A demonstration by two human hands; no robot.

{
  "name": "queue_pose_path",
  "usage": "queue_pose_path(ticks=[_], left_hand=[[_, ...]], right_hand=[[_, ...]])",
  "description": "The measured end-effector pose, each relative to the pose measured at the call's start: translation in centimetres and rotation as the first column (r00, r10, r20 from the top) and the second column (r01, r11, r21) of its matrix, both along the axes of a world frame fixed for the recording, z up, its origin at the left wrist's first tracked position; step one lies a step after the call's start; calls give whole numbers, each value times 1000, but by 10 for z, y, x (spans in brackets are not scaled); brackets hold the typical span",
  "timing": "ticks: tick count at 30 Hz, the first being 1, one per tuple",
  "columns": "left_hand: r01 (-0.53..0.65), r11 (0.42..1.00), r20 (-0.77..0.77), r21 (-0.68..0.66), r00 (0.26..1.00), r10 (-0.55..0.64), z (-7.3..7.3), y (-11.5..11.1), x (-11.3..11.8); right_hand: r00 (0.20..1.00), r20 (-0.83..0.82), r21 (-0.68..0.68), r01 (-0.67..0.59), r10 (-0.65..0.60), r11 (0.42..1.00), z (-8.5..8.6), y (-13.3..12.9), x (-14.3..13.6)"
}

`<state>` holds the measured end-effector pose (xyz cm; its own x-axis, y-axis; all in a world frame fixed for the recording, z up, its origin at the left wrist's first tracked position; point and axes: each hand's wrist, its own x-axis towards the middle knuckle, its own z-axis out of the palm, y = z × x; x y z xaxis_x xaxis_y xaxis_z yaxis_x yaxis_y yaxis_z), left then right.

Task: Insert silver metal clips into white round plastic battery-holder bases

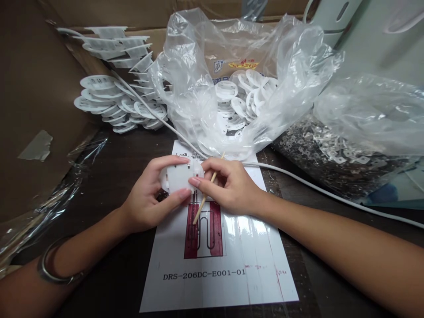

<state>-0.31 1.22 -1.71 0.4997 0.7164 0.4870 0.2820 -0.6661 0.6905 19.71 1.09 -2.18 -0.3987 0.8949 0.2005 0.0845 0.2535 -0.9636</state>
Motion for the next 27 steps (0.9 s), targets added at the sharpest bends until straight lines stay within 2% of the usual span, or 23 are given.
queue_pose_path(ticks=[3,6,9,13,16,20,27], left_hand=[[-9,1000,-21,26,1000,9,3,-1,1],[-62,998,-17,23,998,63,7,-3,2],[-128,992,3,11,992,128,9,-4,3],[-206,978,18,-33,978,206,8,-3,2],[-216,975,11,-45,976,217,7,-2,2],[-184,981,11,-57,983,185,9,-1,2],[-181,982,10,-49,983,182,11,-1,2]], right_hand=[[999,38,39,-14,12,999,0,0,0],[997,59,131,-50,42,990,0,-1,0],[999,42,186,-28,21,982,0,-2,1],[989,-150,80,19,-7,997,-1,-2,2],[955,-277,4,114,-108,993,-3,0,1],[927,-302,-45,221,-224,974,-3,3,-2],[930,-278,-71,231,-242,970,0,2,-4]])
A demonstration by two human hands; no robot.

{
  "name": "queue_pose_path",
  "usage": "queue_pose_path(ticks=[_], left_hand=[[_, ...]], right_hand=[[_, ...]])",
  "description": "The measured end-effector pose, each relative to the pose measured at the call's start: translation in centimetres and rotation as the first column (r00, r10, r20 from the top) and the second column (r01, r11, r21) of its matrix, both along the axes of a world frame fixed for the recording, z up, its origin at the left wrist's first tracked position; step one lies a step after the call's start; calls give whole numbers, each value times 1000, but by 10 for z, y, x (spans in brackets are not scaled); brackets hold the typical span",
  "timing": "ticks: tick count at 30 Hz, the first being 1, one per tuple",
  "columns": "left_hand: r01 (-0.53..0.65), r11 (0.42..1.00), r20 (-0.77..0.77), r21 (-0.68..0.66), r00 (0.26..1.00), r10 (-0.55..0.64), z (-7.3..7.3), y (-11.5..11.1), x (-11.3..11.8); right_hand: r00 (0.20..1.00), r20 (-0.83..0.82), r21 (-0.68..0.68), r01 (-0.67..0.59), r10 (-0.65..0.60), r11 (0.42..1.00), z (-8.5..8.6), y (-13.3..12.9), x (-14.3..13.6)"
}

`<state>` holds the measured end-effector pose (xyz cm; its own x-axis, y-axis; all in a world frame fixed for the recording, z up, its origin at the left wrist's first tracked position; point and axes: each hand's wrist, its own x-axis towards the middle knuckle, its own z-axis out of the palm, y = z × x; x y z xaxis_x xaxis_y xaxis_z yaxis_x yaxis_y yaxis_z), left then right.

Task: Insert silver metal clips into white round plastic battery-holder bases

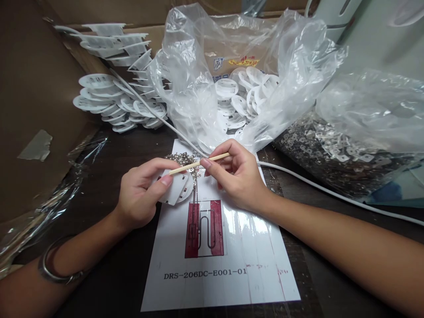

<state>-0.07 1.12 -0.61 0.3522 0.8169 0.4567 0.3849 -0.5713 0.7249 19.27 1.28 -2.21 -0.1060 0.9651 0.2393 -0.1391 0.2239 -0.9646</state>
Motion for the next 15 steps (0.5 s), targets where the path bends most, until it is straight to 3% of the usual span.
queue_pose_path(ticks=[15], left_hand=[[-91,996,-35,5,995,91,-3,0,1]], right_hand=[[1000,17,-24,-25,25,999,2,1,-1]])
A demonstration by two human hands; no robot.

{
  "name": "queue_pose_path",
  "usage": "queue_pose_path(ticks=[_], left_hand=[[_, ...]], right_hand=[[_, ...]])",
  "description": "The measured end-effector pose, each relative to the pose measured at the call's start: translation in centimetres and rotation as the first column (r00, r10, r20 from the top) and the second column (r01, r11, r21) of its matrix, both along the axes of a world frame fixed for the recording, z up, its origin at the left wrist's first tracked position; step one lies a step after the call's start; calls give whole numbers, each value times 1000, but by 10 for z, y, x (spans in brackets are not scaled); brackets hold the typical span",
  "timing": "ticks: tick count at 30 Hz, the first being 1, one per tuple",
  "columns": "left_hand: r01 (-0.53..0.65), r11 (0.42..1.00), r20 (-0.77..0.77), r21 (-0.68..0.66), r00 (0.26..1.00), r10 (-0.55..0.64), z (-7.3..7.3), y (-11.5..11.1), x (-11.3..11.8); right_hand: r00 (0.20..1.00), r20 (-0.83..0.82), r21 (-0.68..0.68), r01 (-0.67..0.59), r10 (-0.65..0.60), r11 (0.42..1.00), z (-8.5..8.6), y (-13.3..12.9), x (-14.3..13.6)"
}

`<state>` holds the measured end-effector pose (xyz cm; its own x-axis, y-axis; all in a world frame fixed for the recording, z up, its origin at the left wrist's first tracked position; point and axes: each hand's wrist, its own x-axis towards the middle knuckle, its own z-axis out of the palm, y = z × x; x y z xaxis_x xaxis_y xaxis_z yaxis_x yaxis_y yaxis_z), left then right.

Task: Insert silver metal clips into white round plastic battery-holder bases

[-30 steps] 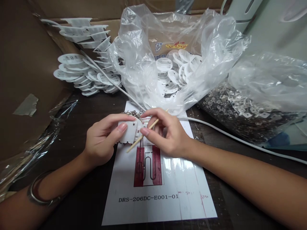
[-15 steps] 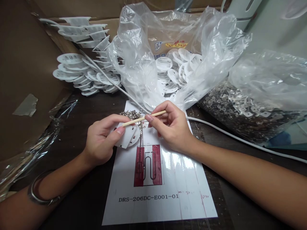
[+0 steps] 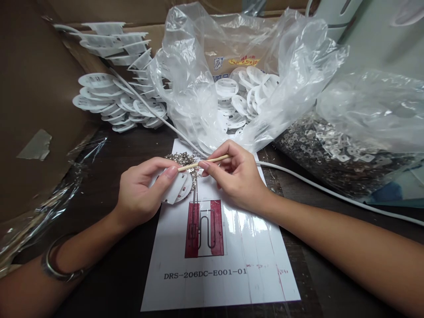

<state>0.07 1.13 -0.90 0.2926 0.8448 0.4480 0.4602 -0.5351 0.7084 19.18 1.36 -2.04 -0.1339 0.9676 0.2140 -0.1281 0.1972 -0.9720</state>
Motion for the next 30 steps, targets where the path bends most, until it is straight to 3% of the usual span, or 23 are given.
queue_pose_path(ticks=[12,20,30], left_hand=[[11,999,52,-41,999,-9,-1,0,-1],[23,989,128,-144,992,-4,3,-3,0],[27,998,104,-49,994,-22,-1,-2,-2]], right_hand=[[999,-37,-22,-23,23,999,0,1,-1],[998,-32,53,58,-57,997,-2,-1,2],[998,-58,60,-11,14,998,-6,1,5]])
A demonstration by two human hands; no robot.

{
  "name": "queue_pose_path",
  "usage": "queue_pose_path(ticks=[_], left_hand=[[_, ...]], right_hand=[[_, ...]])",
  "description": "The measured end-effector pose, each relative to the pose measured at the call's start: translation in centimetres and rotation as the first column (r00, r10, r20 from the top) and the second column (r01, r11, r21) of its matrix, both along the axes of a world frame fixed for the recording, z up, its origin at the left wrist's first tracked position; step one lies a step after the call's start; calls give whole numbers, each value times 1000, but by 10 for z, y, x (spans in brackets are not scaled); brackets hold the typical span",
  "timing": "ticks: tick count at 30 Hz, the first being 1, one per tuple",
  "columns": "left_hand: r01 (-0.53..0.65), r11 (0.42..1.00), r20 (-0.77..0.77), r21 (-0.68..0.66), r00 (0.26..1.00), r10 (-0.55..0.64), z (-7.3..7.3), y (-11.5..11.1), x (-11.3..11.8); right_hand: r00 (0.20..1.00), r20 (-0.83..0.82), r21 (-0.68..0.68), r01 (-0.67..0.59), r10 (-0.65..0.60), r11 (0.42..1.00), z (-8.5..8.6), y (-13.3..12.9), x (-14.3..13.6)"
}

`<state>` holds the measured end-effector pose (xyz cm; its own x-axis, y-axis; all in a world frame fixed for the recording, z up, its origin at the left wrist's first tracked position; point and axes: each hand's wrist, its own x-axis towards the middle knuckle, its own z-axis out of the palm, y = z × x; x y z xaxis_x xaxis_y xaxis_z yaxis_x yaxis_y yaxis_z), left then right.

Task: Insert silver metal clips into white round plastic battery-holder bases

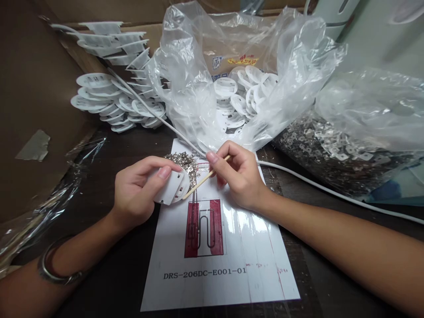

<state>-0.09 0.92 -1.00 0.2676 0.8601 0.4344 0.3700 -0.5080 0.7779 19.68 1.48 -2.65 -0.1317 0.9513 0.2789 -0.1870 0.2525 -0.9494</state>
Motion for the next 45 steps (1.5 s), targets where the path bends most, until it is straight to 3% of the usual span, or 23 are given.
queue_pose_path(ticks=[9,12,15,20,23,25,27,31,34,37,41,45], left_hand=[[6,999,13,-35,1000,-6,0,-1,-1],[-5,998,29,-56,1000,7,-1,0,-2],[13,996,38,-84,999,-10,-1,0,-1],[143,981,54,-133,989,-137,0,1,-1],[295,944,122,-149,953,-278,0,2,-4],[329,939,127,-99,940,-316,-2,4,-5],[290,957,73,-14,955,-288,-5,5,-5],[186,976,2,112,982,-187,-9,7,-1],[169,952,-88,257,985,-151,-9,8,1],[216,895,-191,390,970,-151,-6,10,1],[339,830,-275,443,933,-234,-2,9,2],[355,838,-284,414,925,-251,0,6,4]], right_hand=[[999,6,-28,-41,41,999,3,-1,0],[993,102,11,-62,60,998,3,0,1],[960,219,-26,-171,173,985,5,0,1],[879,375,-116,-269,293,956,9,-2,2],[881,287,-164,-342,376,925,7,-1,4],[897,143,-205,-387,419,899,5,1,6],[908,43,-211,-398,416,893,4,3,8],[917,-36,-214,-395,396,894,4,5,9],[910,-74,-212,-414,408,885,4,6,9],[913,-61,-203,-407,403,891,3,7,8],[919,32,-197,-379,393,904,3,7,7],[904,132,-199,-378,407,904,4,7,6]])
